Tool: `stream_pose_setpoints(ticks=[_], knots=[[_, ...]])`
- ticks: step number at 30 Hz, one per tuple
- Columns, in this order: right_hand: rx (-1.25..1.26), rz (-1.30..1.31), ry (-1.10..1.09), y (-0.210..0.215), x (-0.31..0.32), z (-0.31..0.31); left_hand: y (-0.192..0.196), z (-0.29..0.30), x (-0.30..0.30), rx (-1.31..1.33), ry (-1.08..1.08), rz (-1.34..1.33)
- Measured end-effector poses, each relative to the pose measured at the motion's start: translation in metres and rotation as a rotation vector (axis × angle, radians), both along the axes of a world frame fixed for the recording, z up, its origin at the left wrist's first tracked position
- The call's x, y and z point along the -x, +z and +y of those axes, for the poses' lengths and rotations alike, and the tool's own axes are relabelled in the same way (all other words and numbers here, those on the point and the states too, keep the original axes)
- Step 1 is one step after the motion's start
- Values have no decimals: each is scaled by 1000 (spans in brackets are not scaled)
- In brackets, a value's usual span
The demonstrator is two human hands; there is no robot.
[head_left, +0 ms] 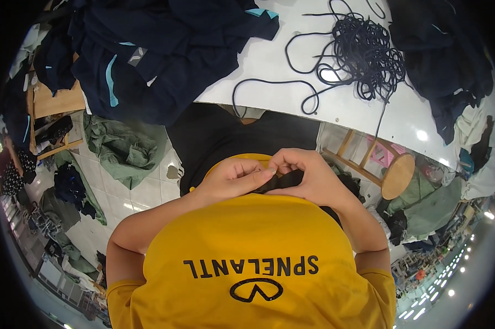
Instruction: Threading drawstrings or cords through the waistbands of dark blue garments using a long needle-like tool.
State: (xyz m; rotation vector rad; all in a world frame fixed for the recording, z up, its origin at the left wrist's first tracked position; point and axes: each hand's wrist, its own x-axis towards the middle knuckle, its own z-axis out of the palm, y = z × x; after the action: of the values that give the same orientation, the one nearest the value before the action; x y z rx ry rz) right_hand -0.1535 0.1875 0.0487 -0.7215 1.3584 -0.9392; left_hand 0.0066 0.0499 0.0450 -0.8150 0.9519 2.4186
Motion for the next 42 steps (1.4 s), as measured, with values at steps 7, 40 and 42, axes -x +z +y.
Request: stream_pose_setpoints(ticks=[7,40,42], knots=[[288,95,12,-17,-7,1,0,1,-3,1,22,78],[171,402,-245,-16,-2,64,-5,-8,8,27,115,-204],[98,289,-120,-10,-7,83,-16,-6,14,33,85,-173]])
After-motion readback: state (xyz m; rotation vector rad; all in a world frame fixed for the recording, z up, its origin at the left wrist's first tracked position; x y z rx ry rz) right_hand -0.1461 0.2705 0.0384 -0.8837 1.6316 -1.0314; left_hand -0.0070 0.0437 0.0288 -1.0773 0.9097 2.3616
